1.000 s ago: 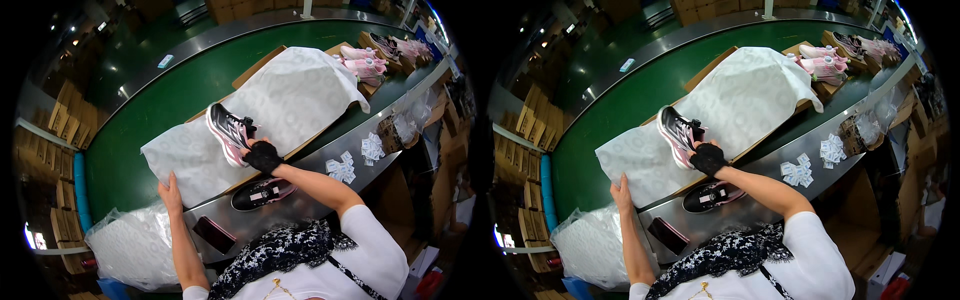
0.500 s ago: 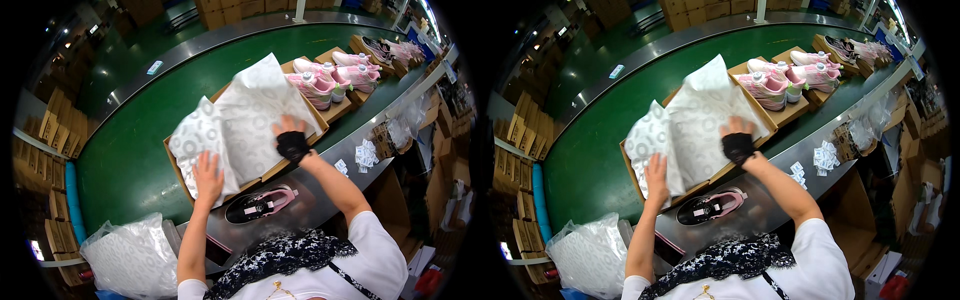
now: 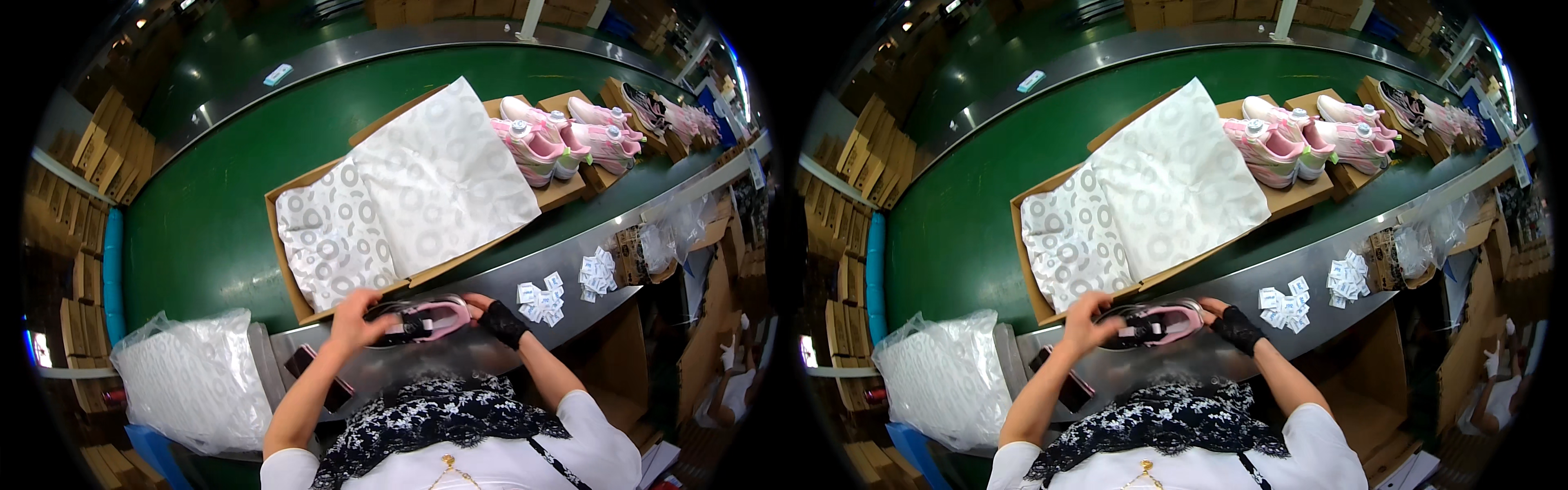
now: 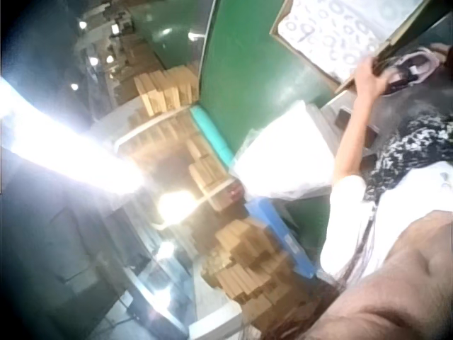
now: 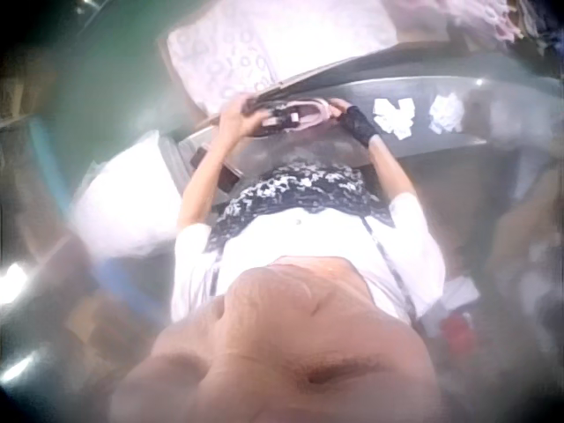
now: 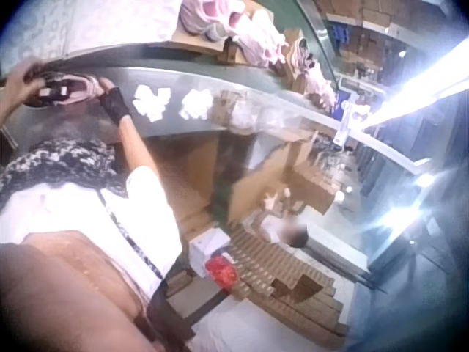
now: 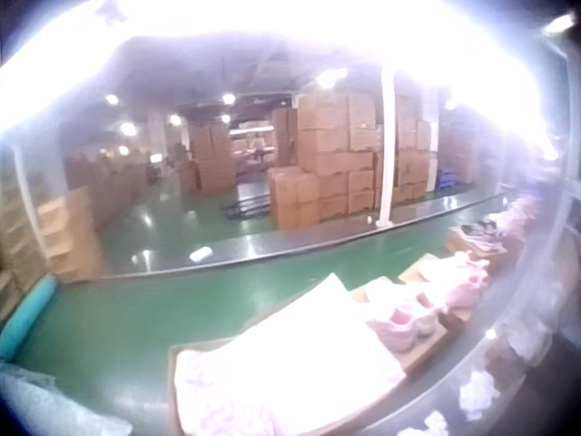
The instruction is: The person packs shoes by placing them into boxes with tissue paper, closing the boxes, and moving them aside.
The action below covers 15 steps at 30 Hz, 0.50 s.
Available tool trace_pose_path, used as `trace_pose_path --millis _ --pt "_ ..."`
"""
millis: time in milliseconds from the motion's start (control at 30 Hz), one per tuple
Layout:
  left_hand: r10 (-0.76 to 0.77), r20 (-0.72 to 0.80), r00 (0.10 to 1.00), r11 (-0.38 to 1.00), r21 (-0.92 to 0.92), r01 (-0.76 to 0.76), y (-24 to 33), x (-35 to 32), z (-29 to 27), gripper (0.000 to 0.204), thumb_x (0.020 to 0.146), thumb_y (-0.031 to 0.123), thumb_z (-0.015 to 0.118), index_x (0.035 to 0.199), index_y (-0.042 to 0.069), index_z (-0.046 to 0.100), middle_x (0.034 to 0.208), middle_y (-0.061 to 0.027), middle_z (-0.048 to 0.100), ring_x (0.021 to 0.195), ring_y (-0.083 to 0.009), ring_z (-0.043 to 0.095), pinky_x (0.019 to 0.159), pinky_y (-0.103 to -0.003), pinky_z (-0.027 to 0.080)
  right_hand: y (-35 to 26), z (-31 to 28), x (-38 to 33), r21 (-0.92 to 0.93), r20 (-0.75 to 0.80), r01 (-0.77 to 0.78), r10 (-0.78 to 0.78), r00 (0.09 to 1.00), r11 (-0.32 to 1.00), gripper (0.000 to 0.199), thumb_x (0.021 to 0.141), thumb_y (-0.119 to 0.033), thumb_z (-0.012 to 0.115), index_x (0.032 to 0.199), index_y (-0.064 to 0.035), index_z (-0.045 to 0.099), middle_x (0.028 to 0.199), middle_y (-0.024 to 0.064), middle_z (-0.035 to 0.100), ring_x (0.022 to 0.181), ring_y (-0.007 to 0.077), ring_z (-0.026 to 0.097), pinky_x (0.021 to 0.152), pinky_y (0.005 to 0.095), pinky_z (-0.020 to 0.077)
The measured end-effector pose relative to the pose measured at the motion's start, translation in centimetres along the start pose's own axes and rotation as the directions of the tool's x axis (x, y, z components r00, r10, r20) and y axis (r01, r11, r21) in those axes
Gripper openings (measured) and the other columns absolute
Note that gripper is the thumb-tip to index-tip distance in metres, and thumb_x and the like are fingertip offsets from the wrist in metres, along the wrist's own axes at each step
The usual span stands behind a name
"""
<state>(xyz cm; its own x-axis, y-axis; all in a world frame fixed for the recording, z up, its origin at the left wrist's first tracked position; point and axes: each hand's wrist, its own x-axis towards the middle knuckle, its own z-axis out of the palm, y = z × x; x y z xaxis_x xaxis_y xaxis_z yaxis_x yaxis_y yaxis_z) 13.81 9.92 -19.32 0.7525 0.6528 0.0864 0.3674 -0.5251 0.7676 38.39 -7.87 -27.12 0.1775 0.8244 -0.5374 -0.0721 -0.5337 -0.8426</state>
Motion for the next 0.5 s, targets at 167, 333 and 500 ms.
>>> trace_pose_path --millis 167,333,500 --pt "-0.035 -0.065 0.997 0.984 0.171 0.045 -1.0 -6.6 1.8 0.077 0.057 0.028 0.077 0.118 0.002 0.039 0.116 -0.0165 0.047 0.108 -0.0269 0.046 0.093 -0.041 0.032 -7.3 4.7 0.0 0.044 0.194 -0.128 0.117 0.974 0.991 0.055 0.079 -0.043 0.055 0.12 -0.0078 0.045 0.106 0.0088 0.055 0.09 0.0161 0.053 0.073 0.0261 0.0455" --pt "-0.285 -0.142 0.948 0.87 -0.453 0.194 3.7 -4.2 -3.3 0.056 0.06 0.014 0.077 0.107 0.001 0.05 0.098 -0.007 0.059 0.092 -0.0157 0.054 0.081 -0.029 0.043 -12.4 5.7 1.1 0.429 0.331 -0.044 -0.112 0.937 0.902 0.046 0.08 -0.033 0.055 0.113 -0.0036 0.043 0.069 0.005 0.053 0.056 0.0124 0.051 0.047 0.0236 0.0413" --pt "-0.371 -0.137 0.918 0.671 -0.723 0.163 3.5 -3.2 -5.5 0.051 0.063 0.012 0.076 0.106 0.0 0.051 0.095 -0.0058 0.059 0.084 -0.0132 0.056 0.075 -0.026 0.045 -17.9 6.6 -2.0 0.362 0.236 0.233 -0.331 0.914 0.903 0.05 0.08 -0.025 0.056 0.12 -0.0016 0.037 0.085 0.0082 0.05 0.061 0.013 0.052 0.054 0.0246 0.0436"
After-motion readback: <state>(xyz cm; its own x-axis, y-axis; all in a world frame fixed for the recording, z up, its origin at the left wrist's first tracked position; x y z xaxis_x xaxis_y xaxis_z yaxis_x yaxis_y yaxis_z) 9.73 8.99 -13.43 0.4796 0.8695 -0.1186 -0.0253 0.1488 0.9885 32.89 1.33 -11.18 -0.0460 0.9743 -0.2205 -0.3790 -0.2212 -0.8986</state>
